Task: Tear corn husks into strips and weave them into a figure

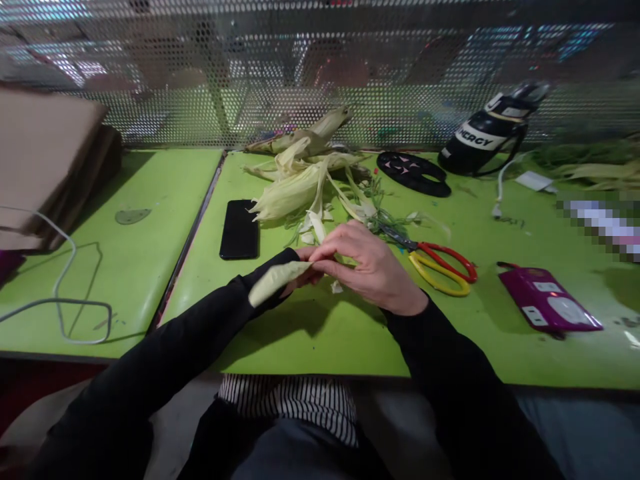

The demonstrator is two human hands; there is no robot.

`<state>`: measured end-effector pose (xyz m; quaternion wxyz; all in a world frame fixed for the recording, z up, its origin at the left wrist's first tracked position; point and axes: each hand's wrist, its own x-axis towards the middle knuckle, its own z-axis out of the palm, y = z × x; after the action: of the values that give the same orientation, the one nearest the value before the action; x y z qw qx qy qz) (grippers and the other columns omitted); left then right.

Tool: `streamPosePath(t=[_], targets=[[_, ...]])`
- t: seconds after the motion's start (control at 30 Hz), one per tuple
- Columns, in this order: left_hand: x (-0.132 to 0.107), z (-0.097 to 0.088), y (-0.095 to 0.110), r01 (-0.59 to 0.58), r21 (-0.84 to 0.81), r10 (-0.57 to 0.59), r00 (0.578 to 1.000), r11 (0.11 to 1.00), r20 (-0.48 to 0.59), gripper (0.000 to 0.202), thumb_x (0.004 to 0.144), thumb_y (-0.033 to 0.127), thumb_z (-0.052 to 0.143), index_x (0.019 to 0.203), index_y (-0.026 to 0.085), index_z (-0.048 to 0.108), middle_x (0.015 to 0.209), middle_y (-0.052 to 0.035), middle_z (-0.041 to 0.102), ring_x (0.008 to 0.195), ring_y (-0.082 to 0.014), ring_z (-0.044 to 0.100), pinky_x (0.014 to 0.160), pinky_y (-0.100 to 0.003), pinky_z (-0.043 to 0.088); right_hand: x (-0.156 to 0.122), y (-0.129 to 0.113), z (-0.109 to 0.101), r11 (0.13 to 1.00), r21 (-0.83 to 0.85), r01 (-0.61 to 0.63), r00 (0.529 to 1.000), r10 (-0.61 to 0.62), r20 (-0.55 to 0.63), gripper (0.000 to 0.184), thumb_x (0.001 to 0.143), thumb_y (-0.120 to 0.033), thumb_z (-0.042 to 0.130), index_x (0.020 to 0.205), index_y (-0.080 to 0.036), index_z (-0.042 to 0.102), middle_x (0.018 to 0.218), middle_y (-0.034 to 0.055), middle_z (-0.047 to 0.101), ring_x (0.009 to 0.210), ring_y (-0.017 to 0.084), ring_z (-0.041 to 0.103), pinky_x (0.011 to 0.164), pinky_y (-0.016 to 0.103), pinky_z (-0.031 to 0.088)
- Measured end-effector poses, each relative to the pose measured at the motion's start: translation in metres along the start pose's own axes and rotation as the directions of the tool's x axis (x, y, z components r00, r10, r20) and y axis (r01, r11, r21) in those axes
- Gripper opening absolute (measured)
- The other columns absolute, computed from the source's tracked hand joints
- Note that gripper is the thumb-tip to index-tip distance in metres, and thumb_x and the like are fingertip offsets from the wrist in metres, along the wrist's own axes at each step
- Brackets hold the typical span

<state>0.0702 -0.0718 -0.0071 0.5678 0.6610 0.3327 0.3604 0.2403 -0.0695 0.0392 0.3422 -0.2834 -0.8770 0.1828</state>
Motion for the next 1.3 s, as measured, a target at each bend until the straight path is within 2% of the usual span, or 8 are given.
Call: streamPosePath(t=[0.27, 0.47, 0.53, 0.63, 0.77, 1.0, 1.2, 1.3], targets=[[-0.008, -0.004, 0.004, -0.070, 0.151, 0.051, 0.990, 0.986, 0.130, 0.039, 0.091, 0.043, 0.055, 0.063, 0.017, 0.054, 0.064, -0.0015, 0.053, 0.065, -0.0129, 0.047, 0.067, -0.028, 0.042, -0.001, -0.006, 0.012, 0.966, 0.165, -0.200, 0.976, 0.211, -0.051, 0.009, 0.089, -0.021, 0.065, 0.080, -0.019, 0.064, 0.081, 0.0010, 0.062, 0.078, 0.016, 0.056, 0.073, 0.032, 0.044], [-0.012, 0.004, 0.007, 0.079, -0.093, -0.077, 0.997, 0.993, 0.027, 0.025, 0.092, 0.036, 0.053, 0.090, 0.014, 0.066, 0.067, 0.0010, 0.054, 0.060, -0.0092, 0.043, 0.059, -0.023, 0.036, -0.001, 0.000, -0.002, 0.903, 0.162, -0.397, 0.881, 0.425, -0.208, 0.031, 0.094, -0.046, 0.057, 0.081, -0.019, 0.064, 0.083, 0.0028, 0.061, 0.071, 0.014, 0.053, 0.065, 0.029, 0.042], [-0.015, 0.005, 0.013, 0.121, -0.090, -0.124, 0.992, 0.989, -0.024, 0.028, 0.092, 0.038, 0.053, 0.095, 0.014, 0.067, 0.067, 0.0009, 0.055, 0.057, -0.0084, 0.041, 0.056, -0.023, 0.032, 0.000, 0.001, -0.005, 0.876, 0.130, -0.464, 0.871, 0.478, -0.118, 0.045, 0.095, -0.056, 0.049, 0.075, -0.018, 0.065, 0.080, 0.0038, 0.062, 0.072, 0.015, 0.055, 0.067, 0.031, 0.042], [-0.016, 0.006, 0.019, 0.129, -0.030, -0.130, 0.990, 0.991, -0.050, 0.041, 0.095, 0.045, 0.044, 0.079, 0.014, 0.065, 0.060, 0.0009, 0.053, 0.052, -0.0083, 0.037, 0.052, -0.024, 0.030, 0.001, -0.001, -0.001, 0.831, 0.256, -0.494, 0.865, 0.499, 0.053, 0.047, 0.090, -0.061, 0.053, 0.073, -0.018, 0.064, 0.076, 0.0027, 0.061, 0.069, 0.015, 0.057, 0.065, 0.030, 0.043], [-0.012, 0.004, 0.018, 0.127, -0.001, -0.127, 0.991, 0.992, -0.048, 0.036, 0.092, 0.039, 0.048, 0.070, 0.015, 0.063, 0.059, 0.0018, 0.051, 0.051, -0.0075, 0.033, 0.050, -0.023, 0.028, 0.002, -0.005, 0.008, 0.746, 0.451, -0.490, 0.833, 0.553, -0.009, 0.031, 0.087, -0.049, 0.064, 0.077, -0.019, 0.061, 0.070, -0.0011, 0.057, 0.062, 0.012, 0.052, 0.058, 0.026, 0.042], [-0.010, 0.005, 0.021, 0.251, -0.064, -0.256, 0.964, 0.966, -0.074, 0.023, 0.086, 0.028, 0.050, 0.081, 0.014, 0.068, 0.056, 0.0028, 0.051, 0.048, -0.0071, 0.033, 0.047, -0.022, 0.025, 0.000, -0.004, 0.012, 0.797, 0.370, -0.476, 0.803, 0.566, -0.186, 0.025, 0.090, -0.033, 0.060, 0.071, -0.019, 0.054, 0.066, -0.0031, 0.048, 0.061, 0.011, 0.043, 0.062, 0.027, 0.037], [-0.004, -0.001, 0.016, 0.216, -0.192, -0.220, 0.975, 0.957, 0.000, 0.021, 0.084, 0.029, 0.052, 0.087, 0.013, 0.064, 0.060, 0.0011, 0.056, 0.043, -0.0054, 0.031, 0.044, -0.022, 0.021, 0.001, 0.004, 0.002, 0.777, 0.359, -0.517, 0.840, 0.540, 0.042, 0.040, 0.096, -0.052, 0.048, 0.078, -0.019, 0.059, 0.073, 0.0004, 0.056, 0.068, 0.013, 0.050, 0.066, 0.028, 0.039], [-0.001, -0.008, 0.017, 0.154, -0.191, -0.175, 0.980, 0.969, -0.095, 0.013, 0.078, 0.017, 0.054, 0.089, 0.014, 0.059, 0.058, 0.0031, 0.055, 0.043, -0.0055, 0.033, 0.044, -0.022, 0.024, 0.000, 0.004, -0.003, 0.768, 0.351, -0.536, 0.842, 0.517, 0.155, 0.043, 0.095, -0.058, 0.046, 0.082, -0.019, 0.059, 0.075, 0.0012, 0.060, 0.067, 0.014, 0.053, 0.063, 0.028, 0.040]])
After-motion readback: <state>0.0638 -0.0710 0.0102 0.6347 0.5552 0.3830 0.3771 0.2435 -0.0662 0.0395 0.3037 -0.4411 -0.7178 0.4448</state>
